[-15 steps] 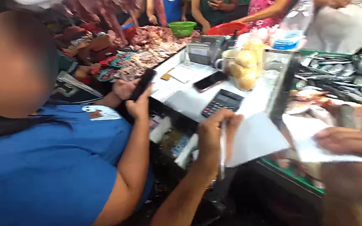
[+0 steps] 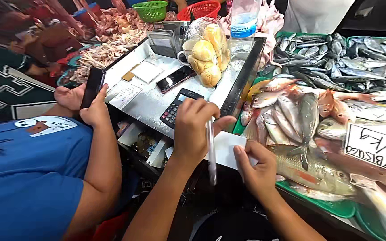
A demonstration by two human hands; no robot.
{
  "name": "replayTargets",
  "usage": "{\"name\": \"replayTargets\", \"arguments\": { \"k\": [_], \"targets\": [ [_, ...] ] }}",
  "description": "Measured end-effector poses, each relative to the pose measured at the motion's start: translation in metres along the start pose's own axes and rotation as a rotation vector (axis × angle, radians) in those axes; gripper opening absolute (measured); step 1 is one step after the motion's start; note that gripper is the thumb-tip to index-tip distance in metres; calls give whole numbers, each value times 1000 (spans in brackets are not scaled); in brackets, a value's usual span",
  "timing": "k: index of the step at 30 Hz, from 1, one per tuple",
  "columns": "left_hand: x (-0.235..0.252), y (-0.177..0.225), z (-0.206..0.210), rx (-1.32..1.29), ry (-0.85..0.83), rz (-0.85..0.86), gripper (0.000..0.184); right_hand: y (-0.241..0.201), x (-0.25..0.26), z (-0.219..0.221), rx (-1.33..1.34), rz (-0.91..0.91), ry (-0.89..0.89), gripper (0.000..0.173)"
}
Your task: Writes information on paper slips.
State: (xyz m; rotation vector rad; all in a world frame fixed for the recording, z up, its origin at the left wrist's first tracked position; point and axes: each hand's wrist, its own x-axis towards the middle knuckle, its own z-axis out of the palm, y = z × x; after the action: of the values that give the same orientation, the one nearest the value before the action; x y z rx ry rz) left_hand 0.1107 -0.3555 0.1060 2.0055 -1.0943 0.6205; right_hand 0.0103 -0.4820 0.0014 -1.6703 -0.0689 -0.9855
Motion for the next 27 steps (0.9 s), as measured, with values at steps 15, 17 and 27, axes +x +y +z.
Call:
{"name": "replayTargets", "arguments": {
  "k": [15,17,27],
  "targets": [
    [-1,1,25,-619,-136,-499,35,-4,7,22,216,262,-6,29],
    [-2,1,24,-557,-157,-531,37,-2,8,24,214,259,-5,30],
    [-4,5,30,-384,-74,-499,37,3,6,24,245,233,-21,29]
  ]
}}
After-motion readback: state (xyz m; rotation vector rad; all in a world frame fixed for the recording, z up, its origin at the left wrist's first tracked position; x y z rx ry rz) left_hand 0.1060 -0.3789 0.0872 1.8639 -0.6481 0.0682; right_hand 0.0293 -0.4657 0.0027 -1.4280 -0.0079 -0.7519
